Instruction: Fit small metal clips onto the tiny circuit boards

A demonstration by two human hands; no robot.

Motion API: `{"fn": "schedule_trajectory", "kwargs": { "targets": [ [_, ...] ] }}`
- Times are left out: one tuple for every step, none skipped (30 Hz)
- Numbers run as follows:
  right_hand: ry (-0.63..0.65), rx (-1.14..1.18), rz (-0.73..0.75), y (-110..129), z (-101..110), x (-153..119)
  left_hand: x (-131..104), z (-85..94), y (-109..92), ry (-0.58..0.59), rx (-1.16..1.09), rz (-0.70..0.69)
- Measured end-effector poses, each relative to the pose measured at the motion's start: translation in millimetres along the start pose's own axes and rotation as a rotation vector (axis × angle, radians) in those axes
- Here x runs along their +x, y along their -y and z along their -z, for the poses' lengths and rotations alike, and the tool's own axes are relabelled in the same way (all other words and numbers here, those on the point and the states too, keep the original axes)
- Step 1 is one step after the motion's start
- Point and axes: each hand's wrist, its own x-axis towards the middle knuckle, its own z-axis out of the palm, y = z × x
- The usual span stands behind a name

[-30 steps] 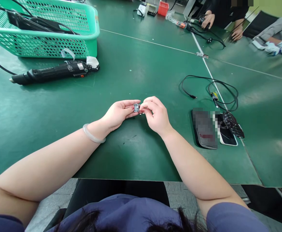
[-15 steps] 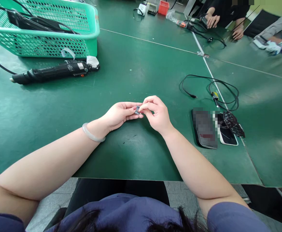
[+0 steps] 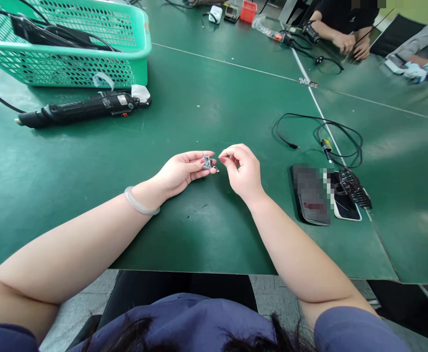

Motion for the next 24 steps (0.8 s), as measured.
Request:
{"fn": "schedule_trajectory", "kwargs": {
  "targets": [
    [0.014,-0.036,-0.043,-3,1,0,1,0.6,0,-0.036,-0.027,-0.027],
    [0.056,-0.074,-0.087,-6,2,1,1,1.2,0,-0.073,-0.054,-0.053],
    [0.105,-0.107,-0.128,-9,3,1,2,1.7,0,-0.107,-0.079,-0.078],
    [0.155,-0.130,-0.158,-11,3,0,3,2.2,-1,-0.133,-0.100,-0.097],
    [0.203,-0.144,-0.178,-13,3,0,3,2.6,-1,-0.151,-0.116,-0.110],
    [0.243,-0.150,-0.185,-14,2,0,4,2.8,-1,-0.160,-0.125,-0.118],
    [0.276,-0.156,-0.181,-14,1,-1,4,3.0,-1,-0.160,-0.130,-0.121],
    [0.303,-0.167,-0.170,-13,0,-1,4,3.0,-1,-0.157,-0.130,-0.121],
    [0.323,-0.185,-0.154,-12,-1,-2,4,2.9,-1,-0.153,-0.127,-0.120],
    [0.339,-0.207,-0.134,-11,-3,-2,4,2.8,-1,-0.149,-0.121,-0.118],
    [0.346,-0.226,-0.112,-10,-4,-2,5,2.5,0,-0.145,-0.111,-0.116],
    [0.341,-0.236,-0.089,-9,-5,-1,5,2.2,0,-0.138,-0.094,-0.113],
    [0.324,-0.230,-0.068,-8,-5,-1,5,1.9,0,-0.128,-0.073,-0.109],
    [0.293,-0.207,-0.050,-7,-5,-1,5,1.5,1,-0.117,-0.048,-0.105],
    [0.247,-0.172,-0.036,-6,-4,-1,5,1.1,2,-0.106,-0.021,-0.103],
    [0.191,-0.129,-0.028,-4,-3,-1,4,0.8,3,-0.094,0.007,-0.101],
    [0.132,-0.085,-0.024,-2,-2,-1,4,0.4,3,-0.081,0.037,-0.099],
    [0.074,-0.044,-0.018,0,0,-1,4,0.2,4,-0.069,0.067,-0.098],
    [0.030,-0.011,-0.009,3,0,-2,4,0.2,5,-0.056,0.098,-0.097],
    [-0.001,0.014,0.003,5,1,-2,4,0.3,5,-0.044,0.128,-0.094],
    [-0.016,0.031,0.015,7,0,-3,3,0.6,6,-0.031,0.154,-0.089],
    [-0.019,0.043,0.028,9,0,-3,3,1.1,6,-0.019,0.178,-0.085],
    [-0.018,0.050,0.042,11,-2,-4,3,1.8,6,-0.004,0.198,-0.083],
    [-0.018,0.055,0.057,11,-3,-4,3,2.4,6,0.014,0.216,-0.079]
  ]
}}
